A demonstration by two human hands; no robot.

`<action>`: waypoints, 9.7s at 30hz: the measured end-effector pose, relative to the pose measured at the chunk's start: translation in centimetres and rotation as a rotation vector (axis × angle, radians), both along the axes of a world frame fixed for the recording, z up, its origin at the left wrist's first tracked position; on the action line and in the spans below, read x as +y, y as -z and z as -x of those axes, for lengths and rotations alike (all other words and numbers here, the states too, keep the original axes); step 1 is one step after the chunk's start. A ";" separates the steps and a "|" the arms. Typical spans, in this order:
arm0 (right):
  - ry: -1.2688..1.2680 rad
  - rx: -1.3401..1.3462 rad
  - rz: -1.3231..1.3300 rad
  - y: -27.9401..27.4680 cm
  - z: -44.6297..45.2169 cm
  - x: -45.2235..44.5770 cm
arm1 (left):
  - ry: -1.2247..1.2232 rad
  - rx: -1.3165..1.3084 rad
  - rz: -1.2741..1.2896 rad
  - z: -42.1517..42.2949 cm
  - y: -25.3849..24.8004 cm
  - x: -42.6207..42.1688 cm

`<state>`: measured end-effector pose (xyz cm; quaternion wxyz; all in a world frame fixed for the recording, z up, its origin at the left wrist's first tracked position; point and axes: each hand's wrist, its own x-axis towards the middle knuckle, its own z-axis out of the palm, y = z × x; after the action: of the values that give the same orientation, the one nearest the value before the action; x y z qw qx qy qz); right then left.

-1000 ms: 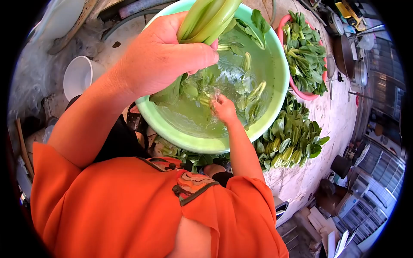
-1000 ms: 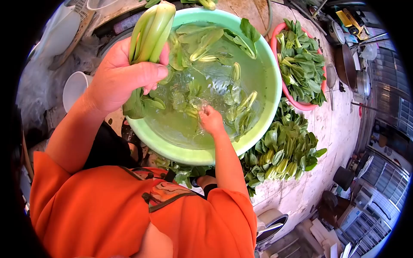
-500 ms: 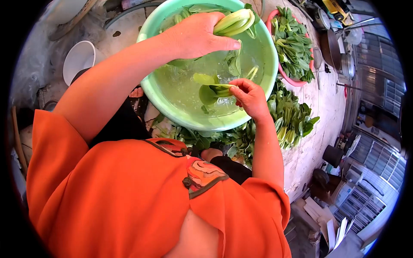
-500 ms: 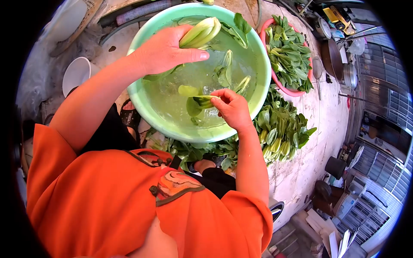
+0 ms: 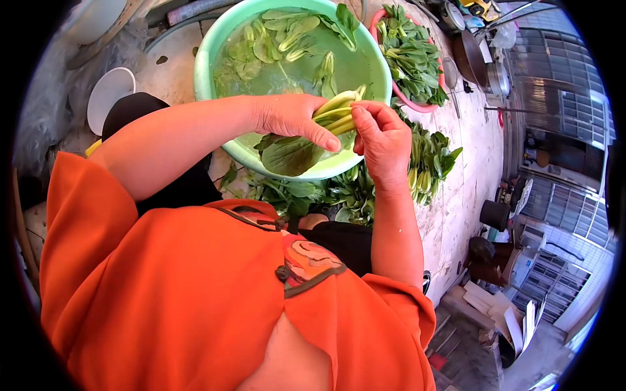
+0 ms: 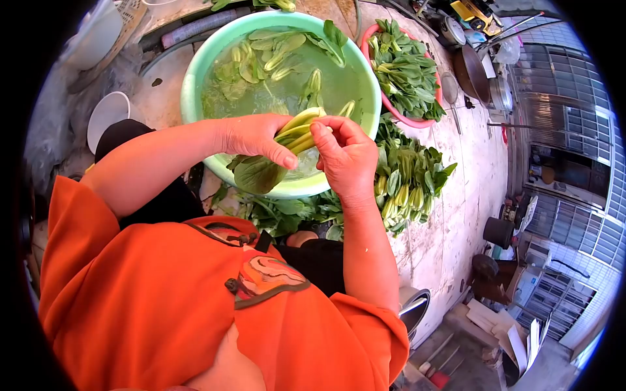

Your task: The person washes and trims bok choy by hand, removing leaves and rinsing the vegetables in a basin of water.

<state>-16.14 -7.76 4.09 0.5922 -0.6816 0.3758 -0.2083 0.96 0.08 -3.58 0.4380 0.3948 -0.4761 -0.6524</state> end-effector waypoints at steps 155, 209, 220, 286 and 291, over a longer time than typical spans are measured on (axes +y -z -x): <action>0.272 -0.052 -0.606 11.8 2.3 2.8 | -0.123 -0.795 0.083 2.2 0.5 0.0; -0.588 0.886 0.317 27.5 -2.0 -9.0 | -0.480 -0.069 -0.196 -7.4 -4.1 -2.8; -0.110 0.829 0.364 27.6 -1.5 -4.7 | -0.564 -0.214 -0.024 -7.5 -3.4 -2.2; 0.116 -0.233 -0.420 8.0 -3.9 1.9 | -0.563 0.271 -0.498 -3.5 1.3 -2.4; 0.129 -0.158 -0.355 9.0 -3.8 2.4 | -0.586 0.520 -0.523 -4.0 1.0 -2.6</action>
<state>-12.36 -5.35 -4.96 0.7162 -0.5224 0.4019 -0.2292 4.96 -2.53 -4.55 0.5942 0.4332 -0.0385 -0.6766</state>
